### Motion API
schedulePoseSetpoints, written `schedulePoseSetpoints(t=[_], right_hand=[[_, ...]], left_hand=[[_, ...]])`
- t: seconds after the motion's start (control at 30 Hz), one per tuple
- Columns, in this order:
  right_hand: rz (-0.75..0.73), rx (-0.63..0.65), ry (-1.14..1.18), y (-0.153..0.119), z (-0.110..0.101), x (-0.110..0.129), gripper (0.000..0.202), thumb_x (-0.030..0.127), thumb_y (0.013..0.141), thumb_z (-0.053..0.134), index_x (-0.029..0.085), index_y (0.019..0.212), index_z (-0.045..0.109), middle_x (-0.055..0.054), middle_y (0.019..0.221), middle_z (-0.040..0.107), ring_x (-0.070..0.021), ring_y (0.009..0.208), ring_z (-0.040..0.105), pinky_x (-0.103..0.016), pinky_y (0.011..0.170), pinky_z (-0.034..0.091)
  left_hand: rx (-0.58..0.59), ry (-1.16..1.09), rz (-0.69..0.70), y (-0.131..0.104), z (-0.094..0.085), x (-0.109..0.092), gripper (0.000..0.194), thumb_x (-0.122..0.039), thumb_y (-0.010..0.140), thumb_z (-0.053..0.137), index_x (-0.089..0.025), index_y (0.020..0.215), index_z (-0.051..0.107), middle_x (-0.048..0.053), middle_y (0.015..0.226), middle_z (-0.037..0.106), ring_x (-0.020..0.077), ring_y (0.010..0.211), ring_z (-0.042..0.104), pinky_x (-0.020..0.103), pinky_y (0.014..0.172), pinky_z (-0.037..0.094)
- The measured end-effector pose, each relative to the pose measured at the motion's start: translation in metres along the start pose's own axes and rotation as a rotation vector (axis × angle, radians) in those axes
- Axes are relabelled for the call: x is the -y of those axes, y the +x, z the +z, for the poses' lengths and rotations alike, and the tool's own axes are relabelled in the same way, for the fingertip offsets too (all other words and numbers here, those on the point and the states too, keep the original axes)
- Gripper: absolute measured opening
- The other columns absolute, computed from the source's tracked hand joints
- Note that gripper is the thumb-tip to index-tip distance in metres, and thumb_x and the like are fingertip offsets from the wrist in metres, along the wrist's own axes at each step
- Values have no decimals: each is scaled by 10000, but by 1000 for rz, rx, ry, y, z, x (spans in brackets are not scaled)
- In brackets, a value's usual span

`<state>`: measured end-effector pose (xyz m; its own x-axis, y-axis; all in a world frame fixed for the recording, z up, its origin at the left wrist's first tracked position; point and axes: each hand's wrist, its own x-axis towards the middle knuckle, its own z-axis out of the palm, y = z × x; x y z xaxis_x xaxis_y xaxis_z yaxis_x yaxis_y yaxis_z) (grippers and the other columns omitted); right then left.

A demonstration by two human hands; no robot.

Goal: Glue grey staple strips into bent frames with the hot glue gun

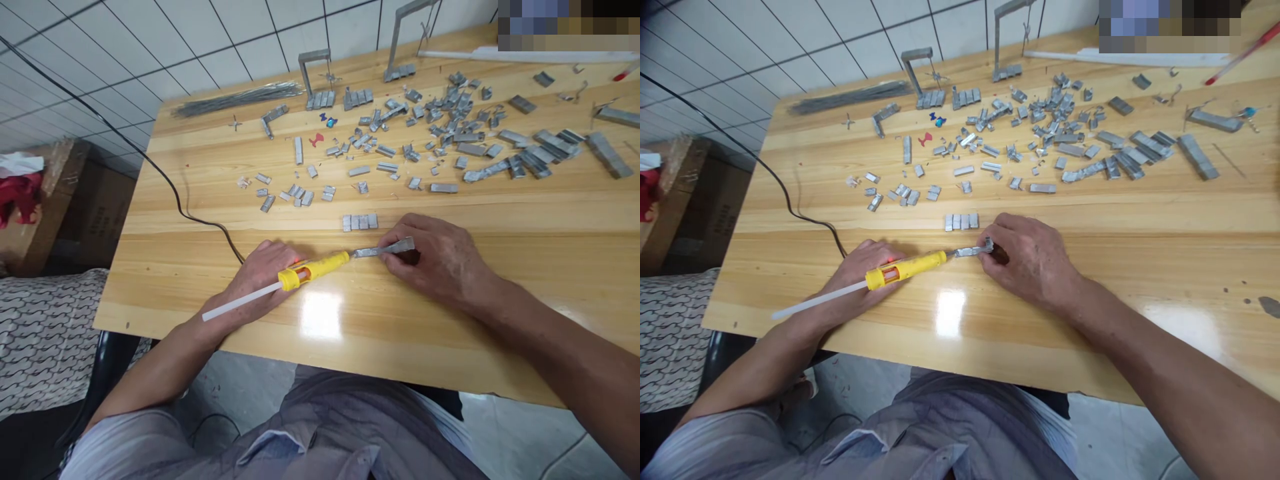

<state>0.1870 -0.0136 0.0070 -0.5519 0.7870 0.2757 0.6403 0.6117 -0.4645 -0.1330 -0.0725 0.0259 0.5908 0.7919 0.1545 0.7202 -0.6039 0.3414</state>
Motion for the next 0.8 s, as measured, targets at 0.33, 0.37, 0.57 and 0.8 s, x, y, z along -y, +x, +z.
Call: schedulePoseSetpoints(t=[0.33,0.37,0.57,0.8], right_hand=[[-6,-16,3,0,0,0,136,189,873,607,226,886,737,-40,856,734,-191,717,671,-314,670,467],[-8,-19,-1,0,0,0,137,191,873,606,225,884,738,-39,850,733,-194,723,674,-312,670,466],[-14,-21,-15,0,-1,1,147,199,874,600,216,886,745,-38,856,740,-189,720,679,-303,660,467],[-14,-26,-11,0,0,0,145,200,876,606,215,879,751,-37,852,737,-184,706,671,-301,651,463]], left_hand=[[0,-9,-4,0,1,0,65,-235,1037,540,-199,1009,586,11,805,640,184,723,585,351,720,404],[-4,-10,-3,0,1,0,65,-238,1037,539,-200,1013,586,10,806,639,184,724,585,351,722,405],[-29,-12,23,1,1,-1,60,-221,1037,537,-200,1028,592,9,797,638,186,712,586,345,715,399],[-33,-11,29,2,1,-1,43,-214,1029,550,-194,1004,580,8,786,626,185,702,579,341,708,401]])
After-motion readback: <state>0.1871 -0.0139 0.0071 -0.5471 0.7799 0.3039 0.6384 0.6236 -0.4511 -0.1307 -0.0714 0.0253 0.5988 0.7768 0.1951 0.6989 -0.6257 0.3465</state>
